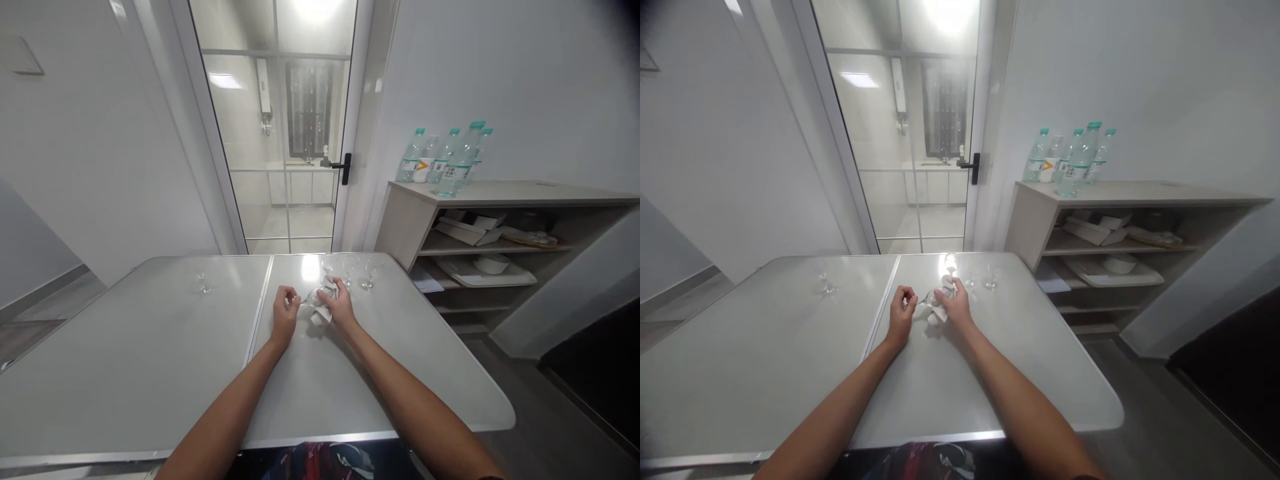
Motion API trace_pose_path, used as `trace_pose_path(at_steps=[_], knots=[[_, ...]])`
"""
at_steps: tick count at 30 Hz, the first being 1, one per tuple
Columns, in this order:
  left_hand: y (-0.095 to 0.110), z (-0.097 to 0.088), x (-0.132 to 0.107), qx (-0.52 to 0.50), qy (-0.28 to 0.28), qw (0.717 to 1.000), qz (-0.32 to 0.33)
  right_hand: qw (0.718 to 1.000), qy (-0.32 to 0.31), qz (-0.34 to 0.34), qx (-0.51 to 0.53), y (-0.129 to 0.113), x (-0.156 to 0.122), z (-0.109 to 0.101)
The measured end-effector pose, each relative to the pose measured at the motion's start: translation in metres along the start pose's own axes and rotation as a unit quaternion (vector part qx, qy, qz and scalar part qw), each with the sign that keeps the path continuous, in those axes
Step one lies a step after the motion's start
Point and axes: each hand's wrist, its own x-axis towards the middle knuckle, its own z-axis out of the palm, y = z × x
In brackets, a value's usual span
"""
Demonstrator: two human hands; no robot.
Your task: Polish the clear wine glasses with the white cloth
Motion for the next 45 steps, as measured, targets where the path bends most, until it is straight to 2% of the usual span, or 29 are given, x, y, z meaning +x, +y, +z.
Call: trace_pose_path(at_steps=[2,4,6,8,12,15,18,21,23,25,30,33,36,38,42,45], knots=[[0.001,0.000,-0.001,0.012,-0.004,1.000,0.002,0.999,-0.037,-0.009,-0.001,-0.004,0.000,-0.003],[0.000,-0.001,-0.001,-0.006,0.023,0.999,-0.040,0.994,-0.095,-0.045,-0.030,-0.007,0.000,-0.007],[-0.001,-0.002,0.000,-0.011,0.030,0.998,-0.061,0.989,-0.115,-0.072,-0.051,-0.009,0.001,-0.009],[-0.001,-0.002,0.000,0.015,0.008,0.999,-0.029,0.994,-0.077,-0.066,-0.043,-0.008,0.002,-0.009],[0.002,0.005,-0.004,0.085,-0.085,0.991,0.060,0.999,0.035,-0.023,0.018,-0.005,0.004,-0.007],[-0.001,0.006,-0.004,0.102,-0.130,0.984,0.065,0.998,0.043,-0.029,0.038,-0.012,0.004,-0.011],[-0.007,0.003,-0.002,0.080,-0.117,0.989,0.037,0.996,-0.044,-0.081,-0.018,-0.025,0.005,-0.021],[-0.012,0.000,0.000,0.027,-0.130,0.991,-0.024,0.967,-0.171,-0.151,-0.117,-0.034,0.007,-0.033],[-0.013,0.000,0.001,0.005,-0.133,0.989,-0.060,0.955,-0.196,-0.163,-0.149,-0.032,0.010,-0.038],[-0.011,0.002,0.001,0.006,-0.107,0.991,-0.073,0.960,-0.173,-0.164,-0.147,-0.026,0.011,-0.036],[-0.005,0.004,0.001,0.037,-0.064,0.996,-0.041,0.980,-0.030,-0.160,-0.118,-0.012,0.005,-0.020],[-0.001,0.002,-0.002,0.026,-0.053,0.998,-0.029,0.981,0.035,-0.162,-0.097,-0.015,-0.002,-0.013],[0.002,0.002,-0.005,0.004,-0.041,0.999,-0.025,0.984,0.088,-0.152,-0.030,-0.022,-0.008,-0.009],[0.003,0.003,-0.007,-0.010,-0.048,0.998,-0.026,0.990,0.068,-0.122,0.016,-0.026,-0.009,-0.008],[0.000,0.002,-0.006,-0.053,-0.071,0.994,-0.068,0.992,-0.052,-0.076,0.083,-0.034,-0.008,-0.007],[-0.003,-0.001,-0.004,-0.096,-0.090,0.986,-0.102,0.991,-0.052,-0.062,0.111,-0.039,-0.004,-0.009]])
